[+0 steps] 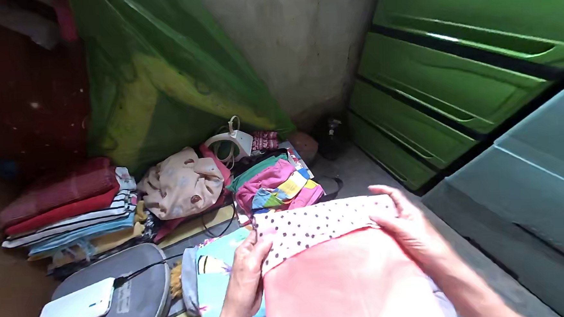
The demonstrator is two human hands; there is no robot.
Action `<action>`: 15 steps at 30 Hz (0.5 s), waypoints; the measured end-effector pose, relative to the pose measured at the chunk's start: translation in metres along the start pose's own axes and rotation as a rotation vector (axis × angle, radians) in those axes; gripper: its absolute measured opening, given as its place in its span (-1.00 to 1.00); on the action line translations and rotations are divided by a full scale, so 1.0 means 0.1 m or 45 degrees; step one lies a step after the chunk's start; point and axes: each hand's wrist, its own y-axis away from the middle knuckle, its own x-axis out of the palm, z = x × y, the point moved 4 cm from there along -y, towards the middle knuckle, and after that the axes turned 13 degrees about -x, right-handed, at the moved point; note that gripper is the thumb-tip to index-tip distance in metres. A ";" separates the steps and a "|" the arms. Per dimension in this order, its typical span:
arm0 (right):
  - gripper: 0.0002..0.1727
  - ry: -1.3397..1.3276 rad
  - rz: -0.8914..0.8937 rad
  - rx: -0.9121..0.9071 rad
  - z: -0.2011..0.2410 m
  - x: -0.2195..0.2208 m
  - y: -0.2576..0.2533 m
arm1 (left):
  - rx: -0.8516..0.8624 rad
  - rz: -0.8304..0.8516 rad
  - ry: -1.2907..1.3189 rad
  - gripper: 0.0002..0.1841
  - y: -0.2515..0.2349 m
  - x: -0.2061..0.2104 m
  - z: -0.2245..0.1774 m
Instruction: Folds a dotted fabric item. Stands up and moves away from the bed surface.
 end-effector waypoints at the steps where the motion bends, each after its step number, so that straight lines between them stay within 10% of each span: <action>1: -0.37 0.044 0.041 0.125 -0.31 0.01 0.01 | -0.140 -0.026 0.002 -0.74 -0.12 -0.07 0.22; 9: -0.41 0.153 0.089 0.332 -0.90 -0.03 0.09 | -0.303 -0.202 0.178 -0.54 -0.33 -0.30 0.75; 15: -0.51 0.368 0.094 0.127 -0.95 -0.18 0.12 | 0.158 -0.369 -0.662 -0.30 -0.17 -0.30 0.63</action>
